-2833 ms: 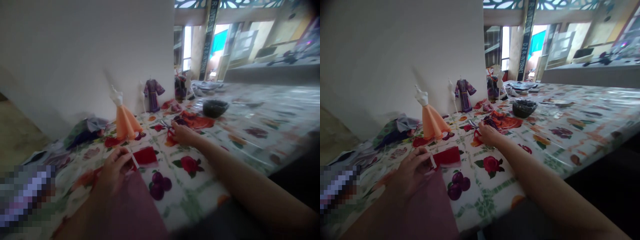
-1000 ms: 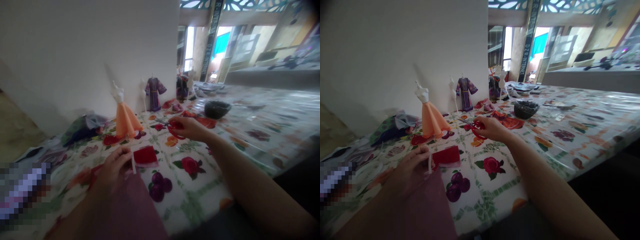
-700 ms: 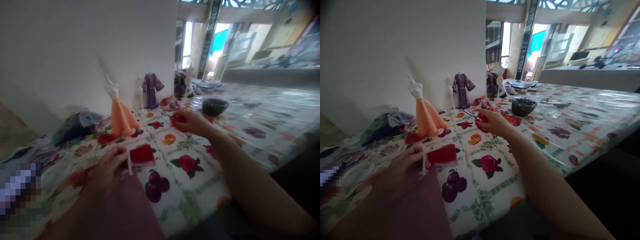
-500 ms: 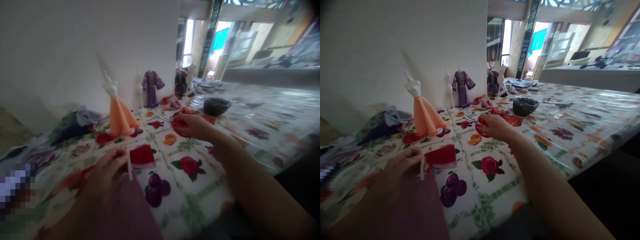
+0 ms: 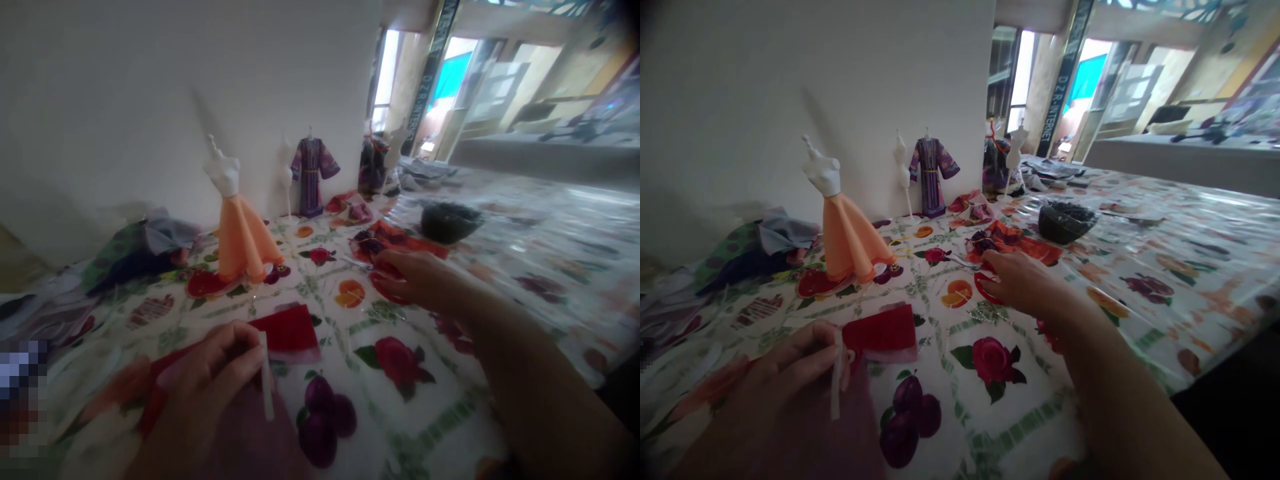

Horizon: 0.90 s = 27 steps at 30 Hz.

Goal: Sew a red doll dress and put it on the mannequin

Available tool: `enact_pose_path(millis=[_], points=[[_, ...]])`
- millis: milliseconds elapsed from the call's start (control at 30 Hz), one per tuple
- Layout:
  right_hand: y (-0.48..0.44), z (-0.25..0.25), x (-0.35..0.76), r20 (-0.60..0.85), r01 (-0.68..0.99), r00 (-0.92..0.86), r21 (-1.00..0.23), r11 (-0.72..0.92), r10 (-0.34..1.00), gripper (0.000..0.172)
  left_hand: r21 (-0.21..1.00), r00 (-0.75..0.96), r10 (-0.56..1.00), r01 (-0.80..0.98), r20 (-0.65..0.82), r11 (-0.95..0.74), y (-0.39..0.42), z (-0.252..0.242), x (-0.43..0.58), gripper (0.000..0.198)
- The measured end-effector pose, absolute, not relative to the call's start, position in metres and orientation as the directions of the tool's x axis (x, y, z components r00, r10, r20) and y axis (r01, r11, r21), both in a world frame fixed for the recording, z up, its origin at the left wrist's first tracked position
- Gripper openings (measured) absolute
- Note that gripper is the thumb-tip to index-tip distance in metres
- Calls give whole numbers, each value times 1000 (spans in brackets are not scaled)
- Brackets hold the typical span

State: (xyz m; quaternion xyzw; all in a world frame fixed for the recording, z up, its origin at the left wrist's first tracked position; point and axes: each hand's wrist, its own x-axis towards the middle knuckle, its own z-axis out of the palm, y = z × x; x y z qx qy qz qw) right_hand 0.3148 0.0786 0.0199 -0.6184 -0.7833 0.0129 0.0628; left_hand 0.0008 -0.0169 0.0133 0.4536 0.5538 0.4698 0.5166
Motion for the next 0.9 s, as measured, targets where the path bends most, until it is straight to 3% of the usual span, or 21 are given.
enact_pose_path(millis=[100,300,467,667,900], points=[[86,20,317,21,988,-146,-47,147,989,18,982,-28,982,13,-186,187,-16,4,-6,17],[92,16,314,-28,990,-125,-62,123,992,21,961,26,963,-68,-268,269,-16,-1,-12,19],[90,12,315,-7,984,-162,-70,161,987,32,964,3,965,-32,-263,263,-14,-1,-11,21],[80,14,317,4,961,-231,-153,229,973,42,966,-23,992,223,-126,128,-8,-7,-21,15],[67,0,317,114,896,-362,-230,379,925,45,963,64,981,214,-181,163,-3,-14,-32,13]])
